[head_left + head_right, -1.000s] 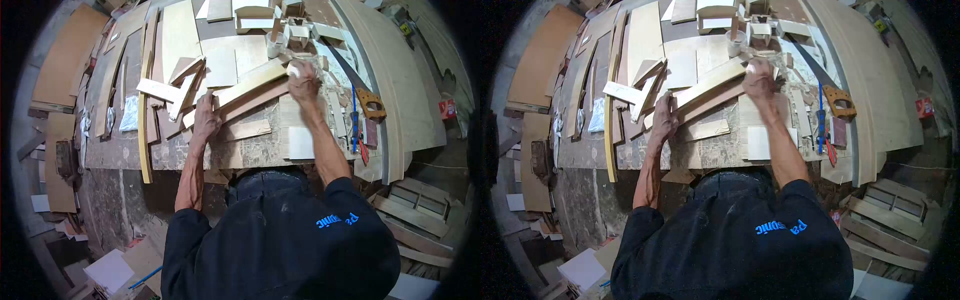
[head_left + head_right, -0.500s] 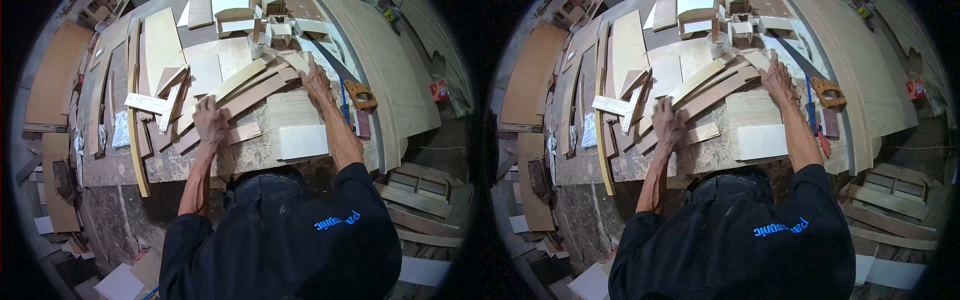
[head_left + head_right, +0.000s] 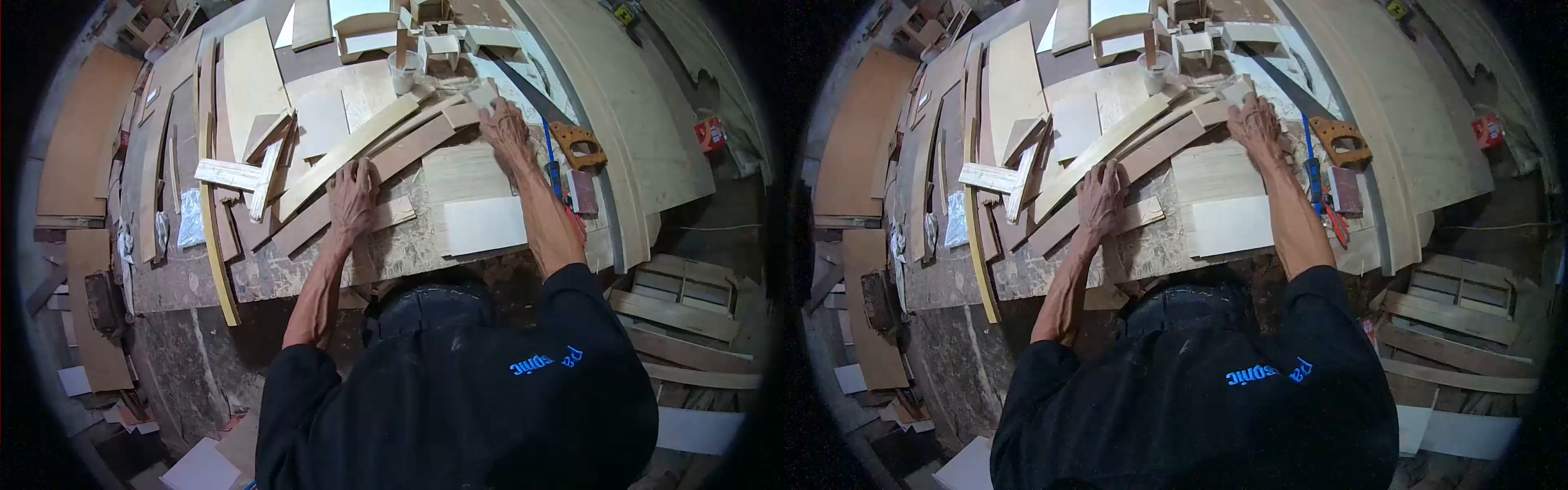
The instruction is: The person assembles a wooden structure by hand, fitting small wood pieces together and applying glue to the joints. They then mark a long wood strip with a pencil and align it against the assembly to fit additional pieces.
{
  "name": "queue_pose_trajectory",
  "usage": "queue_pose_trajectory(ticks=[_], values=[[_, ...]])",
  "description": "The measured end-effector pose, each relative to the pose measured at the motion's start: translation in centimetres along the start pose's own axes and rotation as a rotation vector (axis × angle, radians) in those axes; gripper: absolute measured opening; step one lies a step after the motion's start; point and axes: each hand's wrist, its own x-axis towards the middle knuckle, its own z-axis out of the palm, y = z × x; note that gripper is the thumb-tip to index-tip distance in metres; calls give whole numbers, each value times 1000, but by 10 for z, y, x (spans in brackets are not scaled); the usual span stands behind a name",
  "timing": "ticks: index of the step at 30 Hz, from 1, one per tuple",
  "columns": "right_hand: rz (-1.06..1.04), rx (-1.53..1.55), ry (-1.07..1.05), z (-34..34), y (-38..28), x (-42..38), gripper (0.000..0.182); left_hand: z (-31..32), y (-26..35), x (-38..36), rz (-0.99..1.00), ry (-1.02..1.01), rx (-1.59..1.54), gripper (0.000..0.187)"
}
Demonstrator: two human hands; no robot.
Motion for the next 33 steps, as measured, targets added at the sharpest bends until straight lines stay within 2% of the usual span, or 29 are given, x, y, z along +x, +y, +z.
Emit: queue_pose_trajectory(ticks=[1, 3, 5, 6, 9, 10, 13, 14, 18, 21, 22, 25, 27, 28, 29, 30, 33], values=[[35, 32, -91, -3, -7, -1, 52, 1, 0, -1, 11, 4, -50, 61], [13, 45, -77, 7, -5, -3, 66, 8, -2, -2, 49, 27, -56, 66], [-11, 62, -68, 20, -1, -5, 81, 16, -4, -4, 88, 100, -70, 69], [62, 177, -133, 16, -1, -1, 96, 17, -6, -5, 88, 105, -76, 70], [26, 357, -67, 18, 13, -1, 82, 18, -7, -8, 79, 95, -92, 72], [-386, -62, -67, 9, 20, -7, 55, 17, -6, -9, 70, 74, -97, 73], [18, 639, -184, 25, 45, 13, 36, 7, -2, -16, 85, 16, -117, 73], [9, 758, -38, 29, 50, 6, 32, 5, -1, -18, 90, -2, -124, 72], [159, 946, -44, 13, 63, -21, 31, -6, 16, -24, 76, -80, -183, 70], [301, 1061, 172, 26, 78, -29, 28, 5, 16, -27, 63, -76, -188, 69], [247, 1238, 73, 28, 80, -30, 27, 5, 14, -27, 62, -81, -211, 69], [289, 1096, -180, -15, 55, -55, 34, 7, 8, -24, 94, -79, -217, 65], [286, 1145, -172, -13, 48, -59, 38, -5, 14, -20, 148, -105, -118, 59], [317, 1169, -176, -9, 48, -60, 39, -2, 21, -16, 131, -4, -149, 52], [345, 1195, -180, -5, 48, -60, 39, -2, 25, -11, 117, -16, -146, 53], [206, 1070, -126, 22, 70, -50, 37, -4, 29, -6, 105, -29, -143, 54], [-15, 675, -46, 17, 67, -57, 37, 3, 38, 8, 95, -108, -124, 64]])
